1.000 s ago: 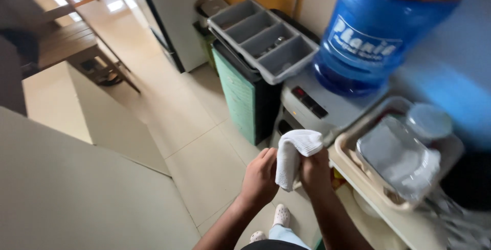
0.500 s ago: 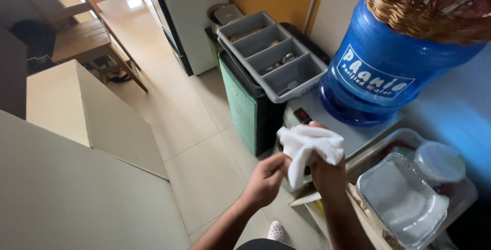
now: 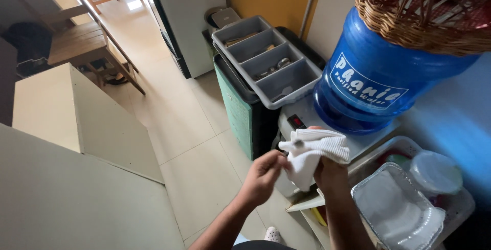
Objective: The recorder wipes individual spoons with a cloth and organizes them into a grey cutlery storage tray.
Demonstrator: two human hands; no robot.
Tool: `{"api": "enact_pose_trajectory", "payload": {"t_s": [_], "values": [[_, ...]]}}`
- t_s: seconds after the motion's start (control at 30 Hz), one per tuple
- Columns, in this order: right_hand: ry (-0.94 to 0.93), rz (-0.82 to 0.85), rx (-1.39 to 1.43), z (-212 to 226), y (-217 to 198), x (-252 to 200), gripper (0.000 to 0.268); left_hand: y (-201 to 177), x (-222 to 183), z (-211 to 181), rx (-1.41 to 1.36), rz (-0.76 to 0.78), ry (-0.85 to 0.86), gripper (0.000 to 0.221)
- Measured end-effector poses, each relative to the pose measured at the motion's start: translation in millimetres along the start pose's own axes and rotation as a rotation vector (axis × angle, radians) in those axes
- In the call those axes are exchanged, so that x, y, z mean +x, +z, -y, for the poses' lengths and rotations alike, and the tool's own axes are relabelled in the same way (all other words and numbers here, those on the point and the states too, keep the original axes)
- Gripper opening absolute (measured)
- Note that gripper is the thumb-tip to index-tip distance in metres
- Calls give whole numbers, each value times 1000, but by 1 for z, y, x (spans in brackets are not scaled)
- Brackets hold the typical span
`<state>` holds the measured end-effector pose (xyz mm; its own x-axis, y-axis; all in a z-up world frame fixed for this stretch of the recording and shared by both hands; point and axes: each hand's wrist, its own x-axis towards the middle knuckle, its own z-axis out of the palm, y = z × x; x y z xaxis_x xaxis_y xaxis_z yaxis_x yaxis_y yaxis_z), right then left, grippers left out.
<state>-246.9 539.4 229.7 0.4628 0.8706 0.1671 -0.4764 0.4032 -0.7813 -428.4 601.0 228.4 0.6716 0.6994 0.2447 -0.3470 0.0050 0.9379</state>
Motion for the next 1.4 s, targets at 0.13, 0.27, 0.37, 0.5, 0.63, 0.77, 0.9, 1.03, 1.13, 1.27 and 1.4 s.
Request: {"api": "enact_pose_trajectory", "payload": {"t_s": [0.13,0.27,0.37,0.5,0.63,0.77,0.9,1.03,1.13,1.27,1.4], "values": [[132,-68,-288,0,14,4,39,6,8,-17,8,109,-273,15],[-236,215,-503,-18,20,12,33,-20,17,-18,88,80,-183,12],[-380,93,-620,-37,34,22,21,-37,28,-51,222,149,-212,13],[-321,-231,-595,-65,63,36,22,-64,33,-74,323,164,-119,13],[-1043,-27,-1629,-77,103,56,18,-112,39,-26,177,58,-86,20],[-355,-43,-575,-114,127,66,27,-158,53,-45,-9,88,-186,22],[-203,-351,-455,-137,141,68,22,-182,54,-65,163,120,-150,25],[-226,-342,-315,-167,171,64,20,-202,49,-25,-27,-42,-155,24],[-258,-271,-104,-178,199,57,19,-210,59,-6,-196,-133,49,17],[-254,-283,-462,-182,209,55,20,-205,79,12,-450,-172,221,7],[-260,-397,-746,-177,169,79,20,-177,99,-21,-415,-135,106,23]]}}
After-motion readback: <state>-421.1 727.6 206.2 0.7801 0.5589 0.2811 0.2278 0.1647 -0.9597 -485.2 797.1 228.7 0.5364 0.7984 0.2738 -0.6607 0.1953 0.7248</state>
